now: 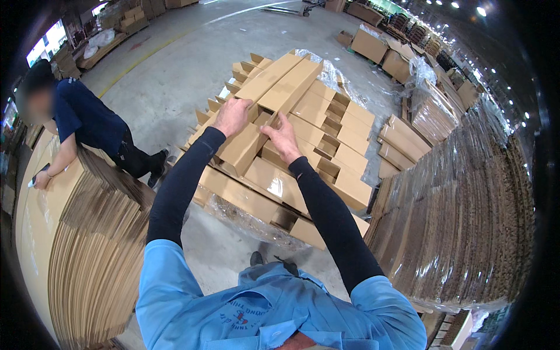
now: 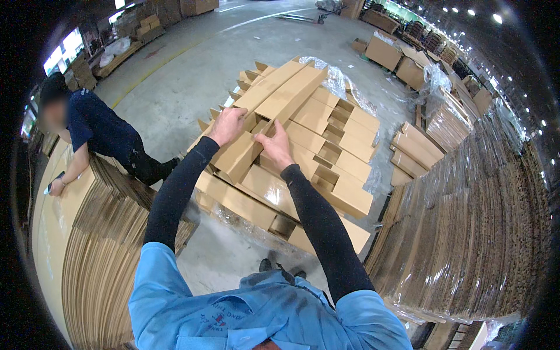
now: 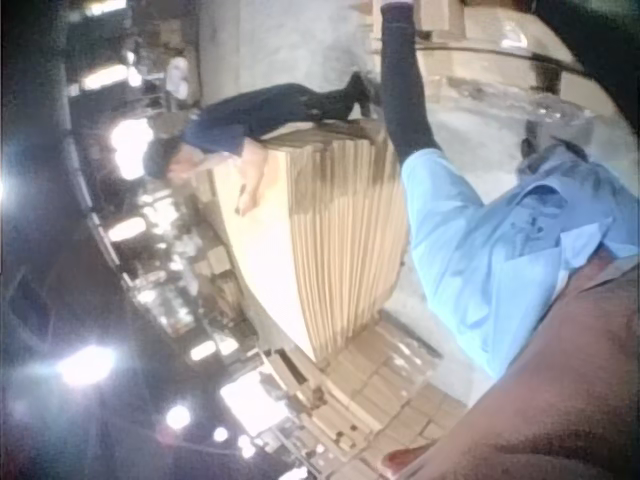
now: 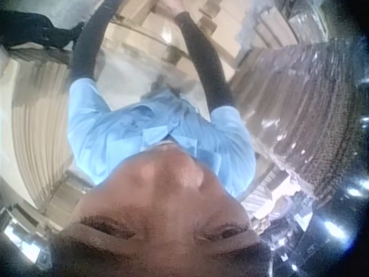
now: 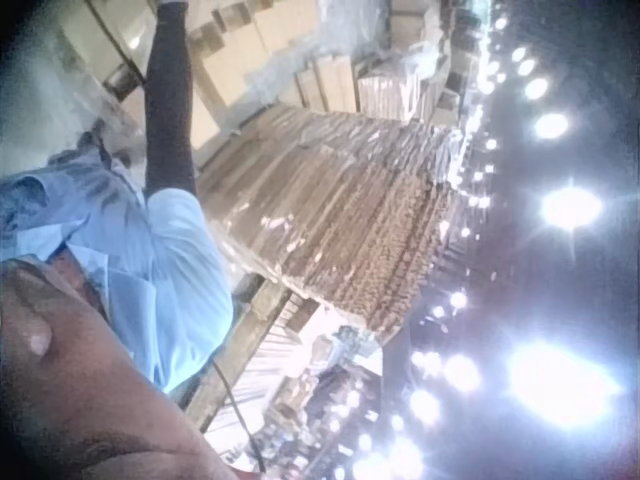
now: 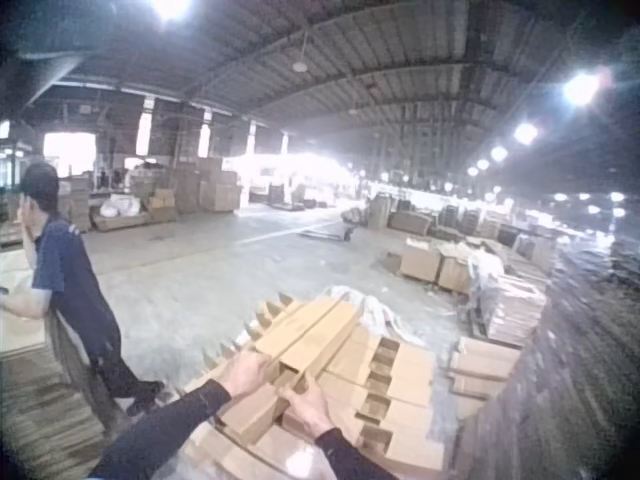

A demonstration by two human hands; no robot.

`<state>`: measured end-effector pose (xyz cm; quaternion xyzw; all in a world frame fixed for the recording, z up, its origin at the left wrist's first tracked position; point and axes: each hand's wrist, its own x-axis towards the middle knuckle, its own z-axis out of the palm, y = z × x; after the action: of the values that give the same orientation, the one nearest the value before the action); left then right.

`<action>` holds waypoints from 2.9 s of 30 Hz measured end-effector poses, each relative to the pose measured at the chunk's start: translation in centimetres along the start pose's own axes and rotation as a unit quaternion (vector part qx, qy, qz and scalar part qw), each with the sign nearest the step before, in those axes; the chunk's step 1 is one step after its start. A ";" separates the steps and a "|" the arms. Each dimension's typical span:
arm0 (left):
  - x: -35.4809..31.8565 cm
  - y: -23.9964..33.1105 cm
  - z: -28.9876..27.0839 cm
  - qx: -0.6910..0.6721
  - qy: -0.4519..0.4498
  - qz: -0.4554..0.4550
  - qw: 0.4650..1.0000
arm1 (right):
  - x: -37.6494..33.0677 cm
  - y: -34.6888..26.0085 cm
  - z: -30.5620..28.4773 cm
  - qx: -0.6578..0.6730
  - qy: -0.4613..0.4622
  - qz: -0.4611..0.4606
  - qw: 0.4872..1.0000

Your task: The person picks up flat-packed cardboard boxes from a wooden pallet and stacks them onto a growing pile on the floor. The person repeatedly lifts, carries, and places boxes, occasionally adjusting the stack to keep it aligned.

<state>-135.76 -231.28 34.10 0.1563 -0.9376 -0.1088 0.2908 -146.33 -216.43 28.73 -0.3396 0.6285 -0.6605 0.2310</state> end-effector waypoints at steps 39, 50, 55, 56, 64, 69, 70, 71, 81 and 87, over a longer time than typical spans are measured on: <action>-12.4 -1.1 1.6 -0.356 0.448 -0.296 0.765 | 3.6 -1.0 0.7 -0.049 -0.007 0.042 0.998; -13.7 -0.5 1.0 -0.307 0.459 -0.314 0.772 | -14.5 -6.6 -11.2 -0.186 0.255 -0.146 0.938; -17.9 2.4 -0.7 -0.263 0.453 -0.279 0.805 | -30.0 -6.7 -23.1 -0.061 0.514 -0.099 0.850; -19.4 3.4 -1.1 -0.243 0.437 -0.261 0.826 | -33.5 -6.0 -24.9 -0.076 0.553 -0.087 0.825; -27.5 21.9 3.1 -0.378 0.184 0.043 0.906 | -56.9 -1.0 -23.2 -0.050 0.690 0.017 0.722; -32.4 38.8 4.1 -0.508 -0.077 0.313 0.799 | -65.8 -1.4 -16.4 0.023 0.683 0.047 0.728; -34.3 41.9 4.5 -0.538 -0.084 0.339 0.767 | -68.1 -1.8 -15.4 0.027 0.688 0.042 0.724; -36.3 45.0 4.6 -0.569 -0.100 0.374 0.726 | -70.7 -2.0 -14.2 0.036 0.703 0.034 0.709; -57.5 62.5 4.7 -0.562 -0.526 0.385 0.509 | -99.0 -5.6 -6.3 -0.031 0.893 0.136 0.427; -62.4 72.9 8.7 -0.408 -0.638 0.534 0.376 | -108.0 -2.0 -1.9 0.007 0.987 0.043 0.155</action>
<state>-108.79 -140.43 16.66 -0.6296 -0.5774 -0.3681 -0.3671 -75.94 -135.83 13.61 0.6279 0.3349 -0.4320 -0.5541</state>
